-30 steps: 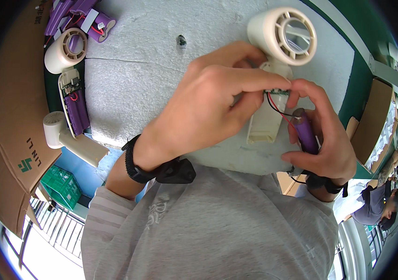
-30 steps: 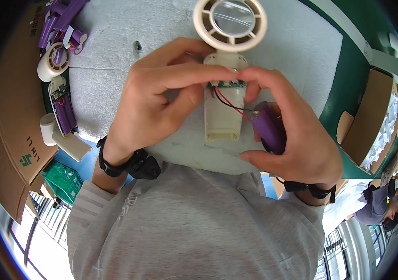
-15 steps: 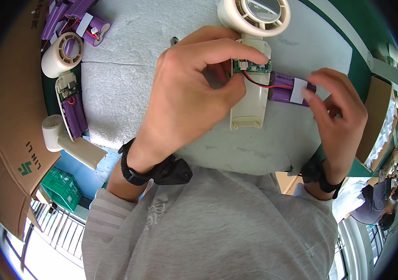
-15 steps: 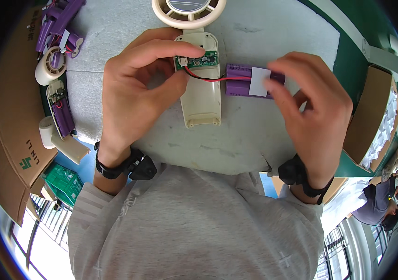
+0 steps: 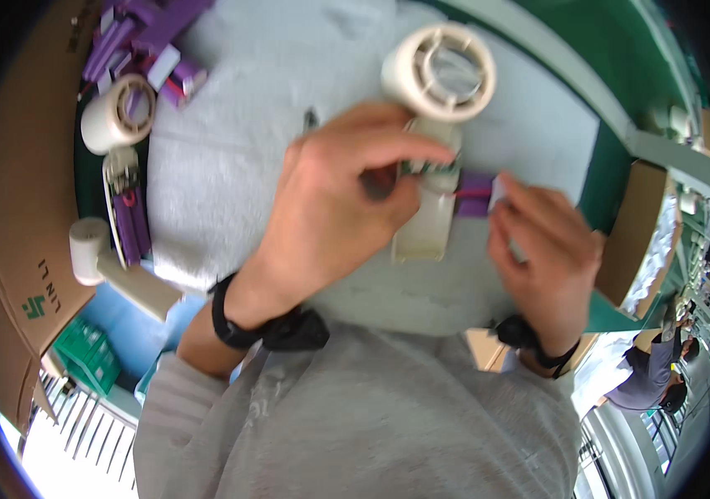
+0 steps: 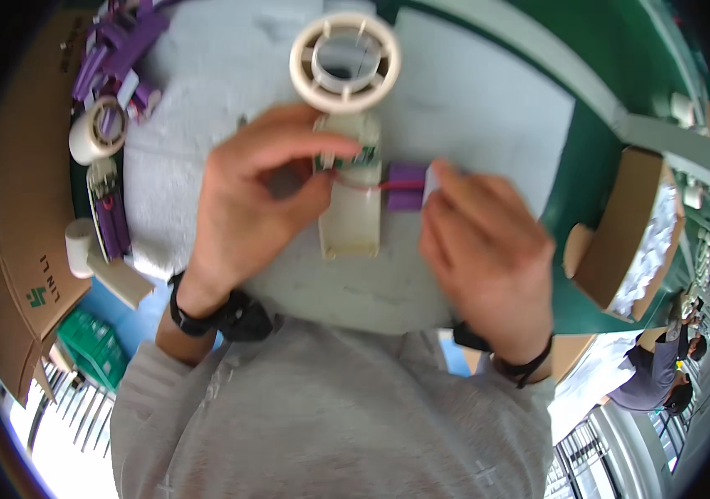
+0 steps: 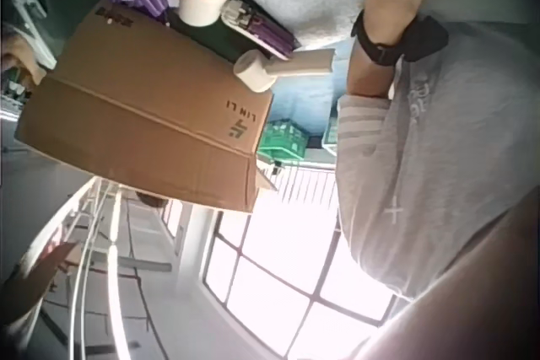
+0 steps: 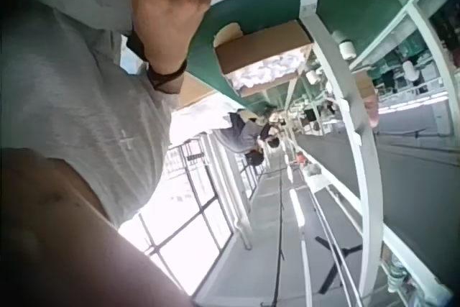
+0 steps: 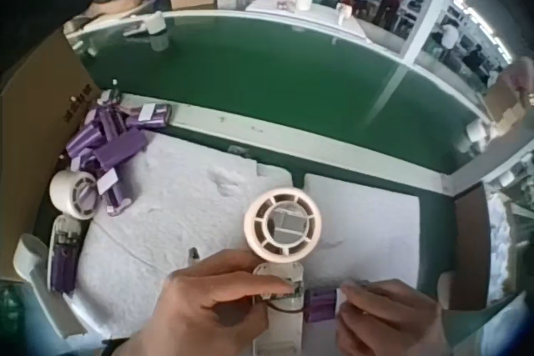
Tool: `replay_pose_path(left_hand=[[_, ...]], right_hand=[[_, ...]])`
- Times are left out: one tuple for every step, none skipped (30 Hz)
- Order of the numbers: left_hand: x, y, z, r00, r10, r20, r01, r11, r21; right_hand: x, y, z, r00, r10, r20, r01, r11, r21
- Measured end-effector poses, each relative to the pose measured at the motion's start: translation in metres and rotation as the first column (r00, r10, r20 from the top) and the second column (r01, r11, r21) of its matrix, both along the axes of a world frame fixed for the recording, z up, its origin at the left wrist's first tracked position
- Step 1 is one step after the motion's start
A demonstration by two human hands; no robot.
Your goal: The person assembles portable fans by connecting battery wires to circuit boards and inserting the boards and battery packs into the fan handles by hand.
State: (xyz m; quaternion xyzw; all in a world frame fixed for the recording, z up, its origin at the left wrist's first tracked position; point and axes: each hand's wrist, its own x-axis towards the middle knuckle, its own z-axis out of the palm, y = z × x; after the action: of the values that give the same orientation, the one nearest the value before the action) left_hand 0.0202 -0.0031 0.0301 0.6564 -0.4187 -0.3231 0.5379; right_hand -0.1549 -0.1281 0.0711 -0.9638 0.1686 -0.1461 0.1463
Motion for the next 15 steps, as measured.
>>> replay_pose_path(left_hand=[[0.0, -0.0002, -0.0023, 1.0, -0.002, 0.009, 0.002, 1.0, 0.009], [0.0019, -0.0018, -0.0034, 1.0, 0.005, 0.019, -0.005, 0.999, -0.035], [0.0021, -0.0016, -0.0055, 1.0, 0.005, 0.005, -0.005, 1.0, -0.019], [0.0013, 0.0024, -0.0047, 1.0, 0.005, -0.006, -0.004, 1.0, 0.004], [0.0007, 0.0028, -0.0042, 1.0, 0.006, -0.016, -0.005, 1.0, 0.028], [0.0001, 0.0033, -0.0034, 1.0, 0.017, -0.011, -0.017, 1.0, 0.005], [-0.0004, 0.0032, -0.0028, 1.0, 0.007, -0.02, -0.007, 1.0, -0.008], [-0.0007, 0.0027, -0.0025, 1.0, -0.003, -0.029, 0.003, 1.0, -0.019], [-0.0009, 0.0034, -0.0018, 0.999, -0.013, -0.037, 0.012, 1.0, -0.023], [-0.0011, 0.004, -0.0016, 1.0, -0.001, -0.031, 0.0, 0.999, -0.035], [-0.0015, 0.0045, -0.0017, 0.999, 0.003, -0.036, -0.005, 0.999, -0.041], [-0.001, 0.0041, -0.002, 0.999, 0.001, -0.041, -0.003, 0.999, -0.044], [-0.0007, 0.0037, -0.0025, 0.999, -0.002, -0.045, 0.0, 0.999, -0.047], [-0.0006, 0.0034, -0.0032, 0.999, 0.001, -0.04, -0.003, 0.999, -0.054], [-0.0003, 0.0026, -0.0029, 1.0, -0.004, -0.031, 0.003, 0.998, -0.056]], right_hand=[[0.0015, 0.0013, -0.0031, 1.0, 0.005, 0.008, -0.005, 0.999, -0.043], [0.0035, 0.0014, -0.0065, 1.0, -0.003, 0.004, 0.003, 1.0, -0.012], [0.0026, -0.0004, -0.0085, 1.0, -0.013, -0.007, 0.013, 1.0, 0.023], [0.0002, -0.0001, -0.0067, 1.0, -0.008, -0.003, 0.008, 1.0, -0.011], [-0.001, -0.001, -0.0047, 1.0, -0.01, -0.003, 0.01, 1.0, 0.025], [-0.0011, -0.0005, -0.0035, 1.0, -0.007, -0.004, 0.008, 0.998, 0.07], [-0.0011, -0.0002, -0.0029, 1.0, -0.004, -0.004, 0.004, 0.993, 0.116], [-0.0018, -0.0004, -0.003, 1.0, 0.009, 0.001, -0.009, 0.995, 0.096], [-0.0034, -0.0005, -0.0032, 1.0, 0.009, -0.003, -0.009, 0.995, 0.097], [-0.0051, -0.001, -0.0035, 1.0, 0.009, -0.008, -0.008, 0.995, 0.1], [-0.006, -0.0016, -0.0035, 1.0, 0.008, -0.013, -0.006, 0.995, 0.104], [-0.0057, -0.002, -0.0034, 1.0, 0.013, -0.007, -0.012, 0.995, 0.095], [-0.0054, -0.0023, -0.0035, 1.0, 0.018, -0.018, -0.017, 0.996, 0.091], [-0.005, -0.0023, -0.0035, 0.999, 0.023, -0.028, -0.02, 0.996, 0.088], [-0.0042, -0.0028, -0.0018, 0.999, 0.027, -0.037, -0.023, 0.996, 0.085]])
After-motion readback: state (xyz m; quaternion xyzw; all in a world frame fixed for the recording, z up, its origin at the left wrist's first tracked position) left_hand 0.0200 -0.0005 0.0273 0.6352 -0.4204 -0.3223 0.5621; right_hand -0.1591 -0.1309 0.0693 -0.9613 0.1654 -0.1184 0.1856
